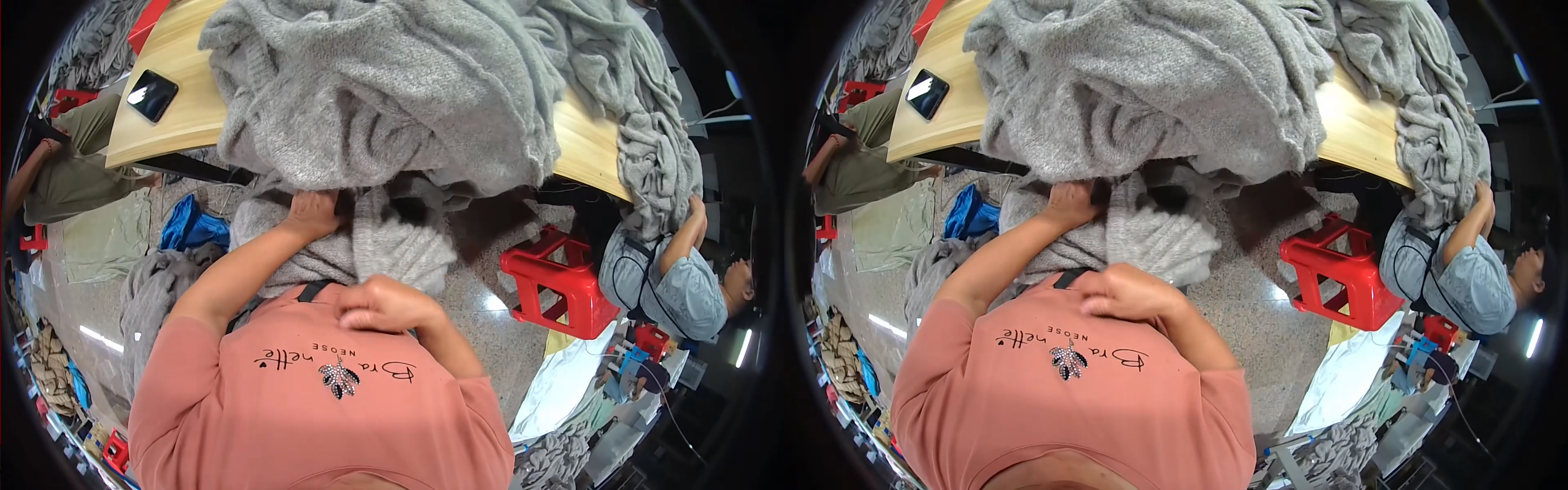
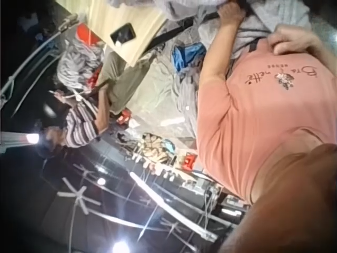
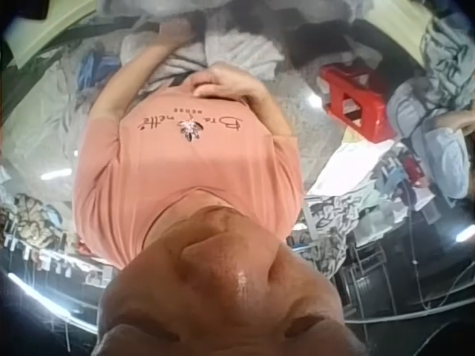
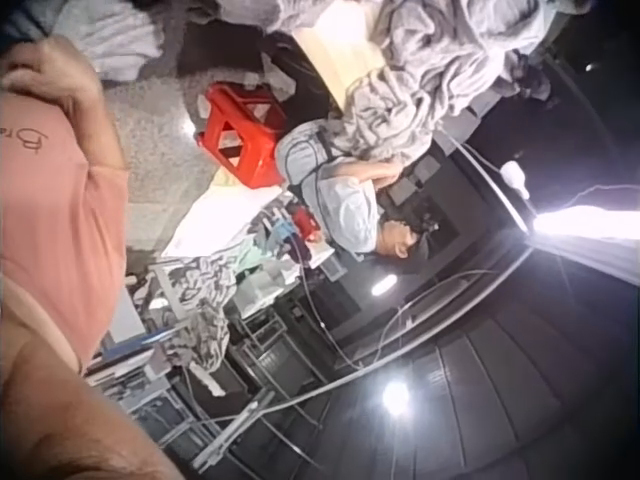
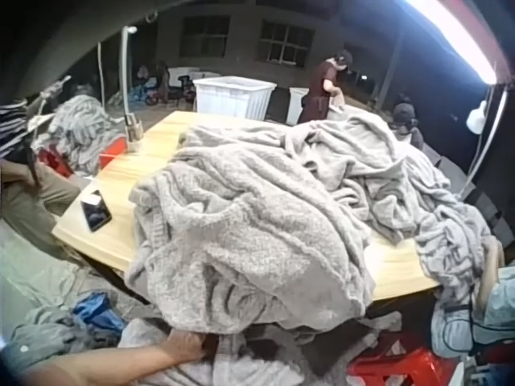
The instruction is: Inspecting large pieces of grey fluffy fabric on a work table.
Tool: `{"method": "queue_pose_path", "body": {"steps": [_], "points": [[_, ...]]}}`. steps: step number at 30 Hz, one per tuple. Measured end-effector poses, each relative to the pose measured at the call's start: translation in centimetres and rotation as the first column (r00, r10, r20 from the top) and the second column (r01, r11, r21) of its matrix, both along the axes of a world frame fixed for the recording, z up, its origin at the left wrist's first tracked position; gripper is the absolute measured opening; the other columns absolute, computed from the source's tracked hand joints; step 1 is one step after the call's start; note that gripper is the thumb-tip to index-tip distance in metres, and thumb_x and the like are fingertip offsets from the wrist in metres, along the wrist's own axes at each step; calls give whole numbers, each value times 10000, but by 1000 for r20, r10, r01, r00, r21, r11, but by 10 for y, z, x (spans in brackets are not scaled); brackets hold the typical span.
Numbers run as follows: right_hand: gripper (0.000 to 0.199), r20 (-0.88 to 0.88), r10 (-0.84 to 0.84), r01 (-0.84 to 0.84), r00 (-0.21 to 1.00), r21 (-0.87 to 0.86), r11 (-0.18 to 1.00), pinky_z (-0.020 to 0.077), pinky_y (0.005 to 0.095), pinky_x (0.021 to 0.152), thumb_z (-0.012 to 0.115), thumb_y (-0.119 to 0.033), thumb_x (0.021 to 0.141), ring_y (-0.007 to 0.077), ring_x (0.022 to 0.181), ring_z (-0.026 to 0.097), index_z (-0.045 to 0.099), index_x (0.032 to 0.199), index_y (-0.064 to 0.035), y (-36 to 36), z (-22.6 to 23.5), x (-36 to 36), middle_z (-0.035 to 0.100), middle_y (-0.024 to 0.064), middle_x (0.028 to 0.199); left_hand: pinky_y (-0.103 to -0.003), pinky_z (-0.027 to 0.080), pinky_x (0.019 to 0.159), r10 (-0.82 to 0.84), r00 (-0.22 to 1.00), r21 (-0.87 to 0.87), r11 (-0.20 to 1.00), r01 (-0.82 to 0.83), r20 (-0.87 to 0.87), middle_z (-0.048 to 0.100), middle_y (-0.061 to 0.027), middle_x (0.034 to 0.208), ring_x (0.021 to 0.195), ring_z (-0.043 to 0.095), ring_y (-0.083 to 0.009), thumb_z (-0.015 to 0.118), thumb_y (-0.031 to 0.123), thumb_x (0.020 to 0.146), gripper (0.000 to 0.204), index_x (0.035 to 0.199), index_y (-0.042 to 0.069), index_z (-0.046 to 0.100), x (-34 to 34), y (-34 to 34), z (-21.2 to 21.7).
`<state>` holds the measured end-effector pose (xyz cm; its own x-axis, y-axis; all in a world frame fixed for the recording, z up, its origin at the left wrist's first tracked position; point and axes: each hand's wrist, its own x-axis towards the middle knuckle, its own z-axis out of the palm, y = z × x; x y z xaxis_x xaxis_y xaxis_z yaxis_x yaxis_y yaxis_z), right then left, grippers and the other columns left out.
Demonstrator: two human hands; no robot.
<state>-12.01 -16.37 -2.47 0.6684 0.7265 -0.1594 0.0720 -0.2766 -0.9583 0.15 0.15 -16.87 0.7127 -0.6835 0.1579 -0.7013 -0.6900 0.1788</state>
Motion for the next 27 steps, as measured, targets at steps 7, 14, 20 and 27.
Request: {"method": "queue_pose_path", "body": {"steps": [7,14,20,27], "points": [[275,78,-405,411,911,-261,873,447,370,656,663,-124,638,311,756,578,583,866,7,-12,-77,3,596,159,784,-394,475,703,91,983,185,981,-61,-156,617,-188,856,799,602,-323,484,142,747,270,963,41,610,0,-6,-2],[177,271,-729,773,628,-116,623,429,395,640,592,-25,648,354,712,538,521,804,20,-10,-82,-13,539,191,739,-205,406,592,-275,247,-369,700,-611,-929,599,-10,751,680,531,-70,564,31,716,145,853,28,611,-14,-1,79],[320,64,-797,763,601,249,596,424,248,644,680,-36,663,128,695,533,580,965,-4,-12,-28,17,597,47,786,-182,389,601,-498,177,-508,676,-534,-849,569,28,756,685,482,-23,578,19,748,107,853,23,604,-28,2,127],[137,-477,-701,839,530,175,515,378,201,497,590,-27,766,45,576,481,565,893,15,-2,-43,4,555,-3,677,-184,388,592,-411,517,-611,731,-305,-751,569,20,723,668,483,-31,582,14,744,118,859,5,605,-32,-1,123]]}}
